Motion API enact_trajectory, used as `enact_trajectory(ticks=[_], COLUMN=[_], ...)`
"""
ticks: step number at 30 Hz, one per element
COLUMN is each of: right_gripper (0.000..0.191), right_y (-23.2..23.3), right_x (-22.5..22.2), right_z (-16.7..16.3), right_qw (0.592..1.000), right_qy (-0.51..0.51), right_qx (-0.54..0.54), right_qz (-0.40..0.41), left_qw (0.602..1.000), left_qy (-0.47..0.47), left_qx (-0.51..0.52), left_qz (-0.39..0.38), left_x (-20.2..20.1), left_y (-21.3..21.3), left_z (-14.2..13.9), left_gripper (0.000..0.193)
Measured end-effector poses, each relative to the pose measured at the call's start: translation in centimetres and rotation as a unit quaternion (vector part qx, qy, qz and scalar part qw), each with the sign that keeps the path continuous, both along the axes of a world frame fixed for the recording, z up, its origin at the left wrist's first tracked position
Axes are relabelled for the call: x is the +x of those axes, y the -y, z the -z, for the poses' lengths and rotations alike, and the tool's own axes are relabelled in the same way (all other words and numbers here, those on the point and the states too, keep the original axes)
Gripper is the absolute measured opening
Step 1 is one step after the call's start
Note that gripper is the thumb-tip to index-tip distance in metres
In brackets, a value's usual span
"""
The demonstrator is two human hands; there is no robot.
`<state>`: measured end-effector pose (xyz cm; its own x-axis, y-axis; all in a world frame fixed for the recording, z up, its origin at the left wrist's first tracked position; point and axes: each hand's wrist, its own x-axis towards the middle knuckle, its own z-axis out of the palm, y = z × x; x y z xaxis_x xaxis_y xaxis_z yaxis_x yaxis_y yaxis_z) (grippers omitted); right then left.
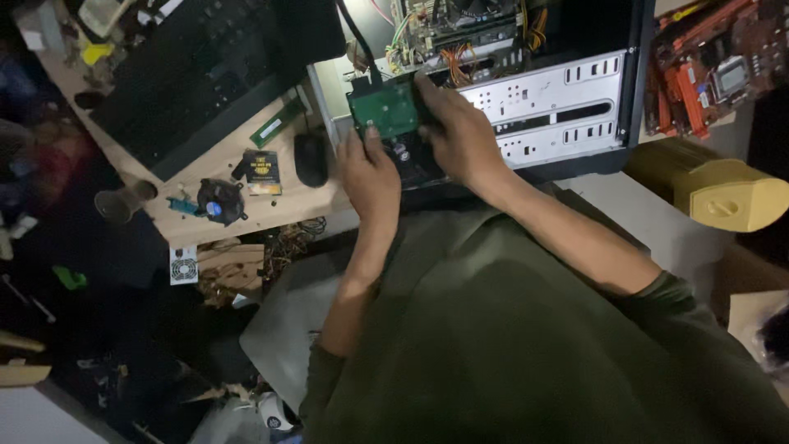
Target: The person works inside an open desktop computer case, routing and connecting cables to the motherboard. They then use a keyboard to navigate the BIOS setup screens on a monitor, and finally handle a hard drive and secure it into the case's drive bay.
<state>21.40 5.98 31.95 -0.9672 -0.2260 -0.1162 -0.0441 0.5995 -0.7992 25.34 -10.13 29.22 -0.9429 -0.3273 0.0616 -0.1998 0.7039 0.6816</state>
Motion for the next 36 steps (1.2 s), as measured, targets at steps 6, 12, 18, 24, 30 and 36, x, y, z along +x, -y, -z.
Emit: enact_trajectory(ticks=[6, 12, 18, 24, 30, 36], right_gripper=[0.075, 0.08, 0.078, 0.027, 0.025, 0.071], right_y=[-0.9, -0.9, -3.2, -11.1, -10.3, -0.9], right_x=[0.3, 0.3, 3.2, 15.0, 26.2, 28.9], right_z=[0.7, 1.4, 1.2, 1.6, 10.7, 17.7], right_qw=[0.999, 0.998, 0.999, 0.987, 0.918, 0.822], right_qy=[0.016, 0.026, -0.024, 0.033, 0.176, 0.196], right_qx=[0.032, 0.057, 0.002, -0.131, -0.174, -0.402], right_qz=[0.001, -0.009, -0.024, 0.087, 0.309, 0.352], left_qw=[0.991, 0.99, 0.989, 0.963, 0.974, 0.965], left_qy=[0.106, 0.097, -0.031, -0.051, -0.025, -0.064], left_qx=[-0.078, -0.102, -0.121, -0.202, -0.142, -0.139], left_qz=[0.017, 0.015, 0.074, 0.17, 0.174, 0.213], left_x=[0.0, 0.1, 2.7, 5.9, 8.3, 9.7], left_y=[-0.7, -1.0, 0.0, 2.6, 5.0, 7.3], left_z=[-0.9, 0.1, 1.2, 2.1, 3.6, 5.5], left_gripper=[0.039, 0.039, 0.049, 0.042, 0.05, 0.052])
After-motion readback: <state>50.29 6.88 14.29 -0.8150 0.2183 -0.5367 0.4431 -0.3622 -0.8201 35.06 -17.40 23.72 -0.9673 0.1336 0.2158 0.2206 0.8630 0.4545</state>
